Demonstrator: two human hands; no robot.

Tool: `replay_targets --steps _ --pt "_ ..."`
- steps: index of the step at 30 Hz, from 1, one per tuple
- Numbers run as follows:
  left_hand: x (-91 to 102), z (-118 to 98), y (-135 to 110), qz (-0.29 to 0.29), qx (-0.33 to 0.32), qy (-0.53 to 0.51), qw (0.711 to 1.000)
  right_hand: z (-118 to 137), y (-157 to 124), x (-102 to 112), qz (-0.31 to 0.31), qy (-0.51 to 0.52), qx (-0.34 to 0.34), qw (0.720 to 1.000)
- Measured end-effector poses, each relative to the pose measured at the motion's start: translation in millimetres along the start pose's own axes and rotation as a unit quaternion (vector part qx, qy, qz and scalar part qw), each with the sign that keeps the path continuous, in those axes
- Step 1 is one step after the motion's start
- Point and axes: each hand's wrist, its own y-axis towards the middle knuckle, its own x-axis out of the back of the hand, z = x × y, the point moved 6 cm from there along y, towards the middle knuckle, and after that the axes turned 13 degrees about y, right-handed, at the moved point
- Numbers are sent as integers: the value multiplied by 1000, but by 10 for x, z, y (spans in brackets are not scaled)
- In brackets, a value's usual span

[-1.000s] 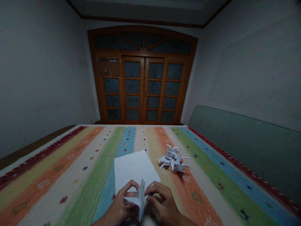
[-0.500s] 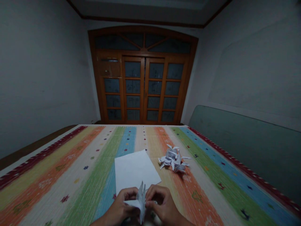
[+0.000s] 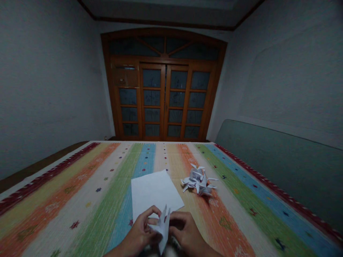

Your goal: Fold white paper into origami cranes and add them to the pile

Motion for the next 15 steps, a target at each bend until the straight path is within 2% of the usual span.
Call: replay_targets --steps 3,15 --pt "-5 -1 14 -5 -8 3 1000 51 3 -36 15 -51 1 999" --pt "-90 -69 -2 -12 12 23 1000 128 -55 14 14 -141 111 984"
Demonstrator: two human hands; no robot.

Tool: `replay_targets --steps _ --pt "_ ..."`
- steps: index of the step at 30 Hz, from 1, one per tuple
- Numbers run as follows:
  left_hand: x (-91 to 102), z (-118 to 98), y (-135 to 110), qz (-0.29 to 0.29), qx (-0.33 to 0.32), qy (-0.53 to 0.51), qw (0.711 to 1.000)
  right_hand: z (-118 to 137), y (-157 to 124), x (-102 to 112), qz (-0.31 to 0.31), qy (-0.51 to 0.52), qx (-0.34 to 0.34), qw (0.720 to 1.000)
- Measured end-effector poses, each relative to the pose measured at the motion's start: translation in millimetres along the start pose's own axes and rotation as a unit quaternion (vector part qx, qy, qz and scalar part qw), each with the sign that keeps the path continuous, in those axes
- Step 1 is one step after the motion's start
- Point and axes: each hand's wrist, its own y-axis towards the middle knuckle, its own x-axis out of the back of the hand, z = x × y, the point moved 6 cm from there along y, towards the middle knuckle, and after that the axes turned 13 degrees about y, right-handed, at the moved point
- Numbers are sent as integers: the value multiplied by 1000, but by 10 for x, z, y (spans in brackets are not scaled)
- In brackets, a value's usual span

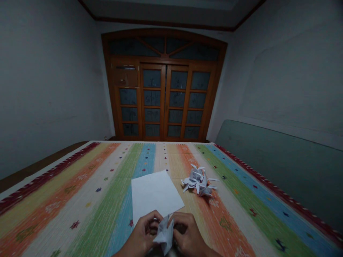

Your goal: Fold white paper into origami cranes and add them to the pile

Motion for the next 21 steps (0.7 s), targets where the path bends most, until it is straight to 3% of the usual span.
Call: replay_targets --steps 7,13,16,21 --pt "61 -34 -11 -22 -15 4 1000 17 30 -10 17 -33 -10 999" --pt "129 50 33 -37 -38 -20 998 250 54 184 -49 -64 91 993" --pt "139 49 18 -46 -47 -2 998 411 80 216 -51 -90 132 986" --pt "104 -12 -32 -41 -50 23 998 470 130 163 -25 -114 116 986"
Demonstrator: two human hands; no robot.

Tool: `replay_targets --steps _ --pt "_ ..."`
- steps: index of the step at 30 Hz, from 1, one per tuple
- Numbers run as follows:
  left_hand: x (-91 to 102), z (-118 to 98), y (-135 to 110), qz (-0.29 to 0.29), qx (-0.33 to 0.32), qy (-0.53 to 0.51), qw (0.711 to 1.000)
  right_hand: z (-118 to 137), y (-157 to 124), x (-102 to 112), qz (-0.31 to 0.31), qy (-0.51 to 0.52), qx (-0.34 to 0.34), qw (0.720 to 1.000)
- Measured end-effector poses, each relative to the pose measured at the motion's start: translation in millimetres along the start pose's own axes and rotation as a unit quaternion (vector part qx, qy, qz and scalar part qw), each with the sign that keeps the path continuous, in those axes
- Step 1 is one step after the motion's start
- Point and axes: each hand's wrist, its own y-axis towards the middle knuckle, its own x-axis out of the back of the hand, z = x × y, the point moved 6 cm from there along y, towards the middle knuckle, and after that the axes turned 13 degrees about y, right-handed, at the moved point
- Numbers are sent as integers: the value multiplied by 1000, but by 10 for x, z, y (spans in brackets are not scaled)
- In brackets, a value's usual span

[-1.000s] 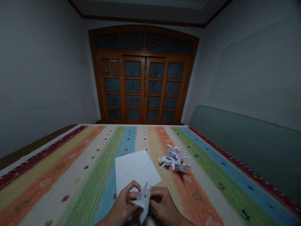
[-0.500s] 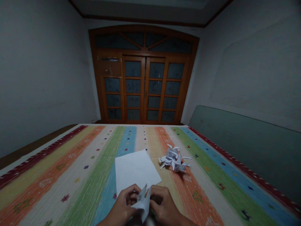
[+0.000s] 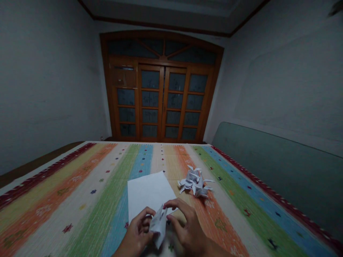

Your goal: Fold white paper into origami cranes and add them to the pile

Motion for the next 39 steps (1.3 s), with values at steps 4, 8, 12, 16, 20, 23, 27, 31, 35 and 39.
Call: replay_targets --steps 4,8,12,16,20,23,27,31,35,39 --pt "-26 -63 0 -5 -12 20 1000 -78 -5 -39 17 21 -48 999" --pt "-39 -83 5 -11 -12 29 999 -98 -5 -65 34 46 -48 997" --pt "-32 -85 0 -17 -20 31 999 -117 -7 -77 47 11 -46 998" --pt "-16 -39 -3 -23 -12 30 999 -151 -21 -69 45 -18 -51 998" --pt "3 -22 -15 -37 -8 30 999 -154 -29 -42 18 -37 -34 999" --pt "14 -64 -29 -44 -18 36 998 -131 -25 -44 12 -23 -16 1000" --pt "28 -124 -38 -55 -40 53 996 -106 -21 -54 18 5 -11 1000" --pt "9 -120 -40 -50 -46 49 996 -122 -19 -57 18 26 -29 999" --pt "-2 -101 -42 -47 -47 59 996 -142 -12 -40 -5 32 -41 999" --pt "-15 -69 -37 -39 -49 65 996 -129 -28 -20 -24 23 -29 999"
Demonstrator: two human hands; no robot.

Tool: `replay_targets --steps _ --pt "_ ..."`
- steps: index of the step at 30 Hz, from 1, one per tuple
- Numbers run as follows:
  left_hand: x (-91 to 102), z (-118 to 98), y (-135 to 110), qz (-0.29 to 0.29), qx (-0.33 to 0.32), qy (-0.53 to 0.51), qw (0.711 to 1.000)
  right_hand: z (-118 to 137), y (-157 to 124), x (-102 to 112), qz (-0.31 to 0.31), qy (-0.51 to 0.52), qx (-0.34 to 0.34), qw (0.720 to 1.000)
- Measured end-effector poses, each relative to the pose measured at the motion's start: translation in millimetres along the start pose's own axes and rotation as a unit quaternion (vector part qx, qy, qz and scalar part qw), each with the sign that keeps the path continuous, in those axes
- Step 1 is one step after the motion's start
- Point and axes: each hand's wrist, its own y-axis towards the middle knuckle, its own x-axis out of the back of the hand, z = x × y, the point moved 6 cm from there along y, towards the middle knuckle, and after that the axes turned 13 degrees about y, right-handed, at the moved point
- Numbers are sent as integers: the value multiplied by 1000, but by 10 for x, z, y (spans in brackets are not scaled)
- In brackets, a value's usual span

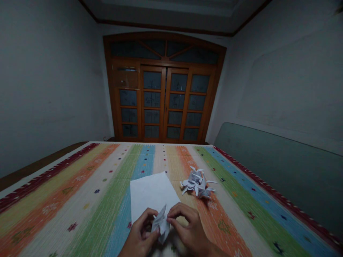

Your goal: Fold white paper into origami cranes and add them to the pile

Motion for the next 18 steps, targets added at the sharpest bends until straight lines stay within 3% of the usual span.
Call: replay_targets --steps 5,12,18 --pt "-12 34 -11 2 2 9 1000 2 -21 20 -11 -7 -5 1000" --pt "-11 24 -41 10 11 17 1000 -196 -32 35 -40 16 -119 992" --pt "-17 -25 -48 18 -7 22 1000 -223 -31 18 -38 47 -150 987"
